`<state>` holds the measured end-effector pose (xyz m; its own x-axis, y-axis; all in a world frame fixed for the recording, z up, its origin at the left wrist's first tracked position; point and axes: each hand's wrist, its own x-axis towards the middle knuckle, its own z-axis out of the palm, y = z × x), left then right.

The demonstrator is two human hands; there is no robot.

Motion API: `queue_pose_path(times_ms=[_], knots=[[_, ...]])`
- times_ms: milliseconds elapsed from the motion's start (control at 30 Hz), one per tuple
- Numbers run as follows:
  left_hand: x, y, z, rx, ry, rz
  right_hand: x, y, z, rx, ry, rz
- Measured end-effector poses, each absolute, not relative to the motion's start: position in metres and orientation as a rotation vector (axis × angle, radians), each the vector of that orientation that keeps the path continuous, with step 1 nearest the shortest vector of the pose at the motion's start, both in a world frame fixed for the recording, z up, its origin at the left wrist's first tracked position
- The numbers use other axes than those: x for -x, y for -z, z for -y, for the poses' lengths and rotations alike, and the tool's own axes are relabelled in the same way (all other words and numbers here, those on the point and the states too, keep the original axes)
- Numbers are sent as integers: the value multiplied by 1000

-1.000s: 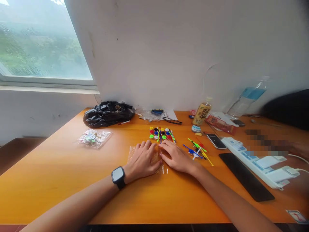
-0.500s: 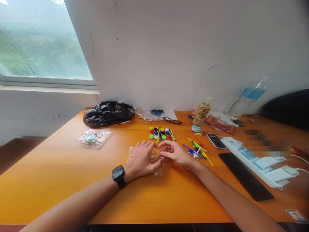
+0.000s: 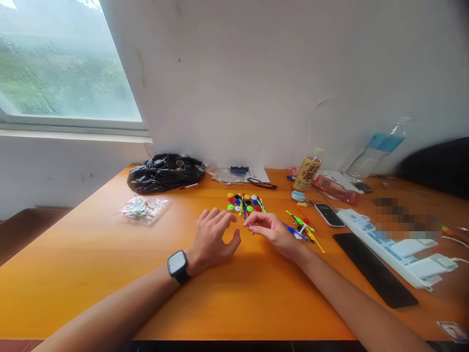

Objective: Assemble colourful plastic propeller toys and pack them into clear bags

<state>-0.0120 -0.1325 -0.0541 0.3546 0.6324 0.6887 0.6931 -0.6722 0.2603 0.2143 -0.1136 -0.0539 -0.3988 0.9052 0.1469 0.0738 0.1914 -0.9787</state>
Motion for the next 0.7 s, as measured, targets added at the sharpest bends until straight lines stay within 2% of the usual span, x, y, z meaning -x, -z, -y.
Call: queue_pose_path(times_ms=[167,367,500,700], knots=[[19,48,129,2299,1325,969,-215,44,121,815,-867,1769],[21,44,134,2403,1417,759,-208,47,132,691,-325,2101],[22,42,133,2734,1373,742,-205,51,133,650,-231,2160],[23,53,123,3118,1074,953,-205,45,137,744,-297,2094]])
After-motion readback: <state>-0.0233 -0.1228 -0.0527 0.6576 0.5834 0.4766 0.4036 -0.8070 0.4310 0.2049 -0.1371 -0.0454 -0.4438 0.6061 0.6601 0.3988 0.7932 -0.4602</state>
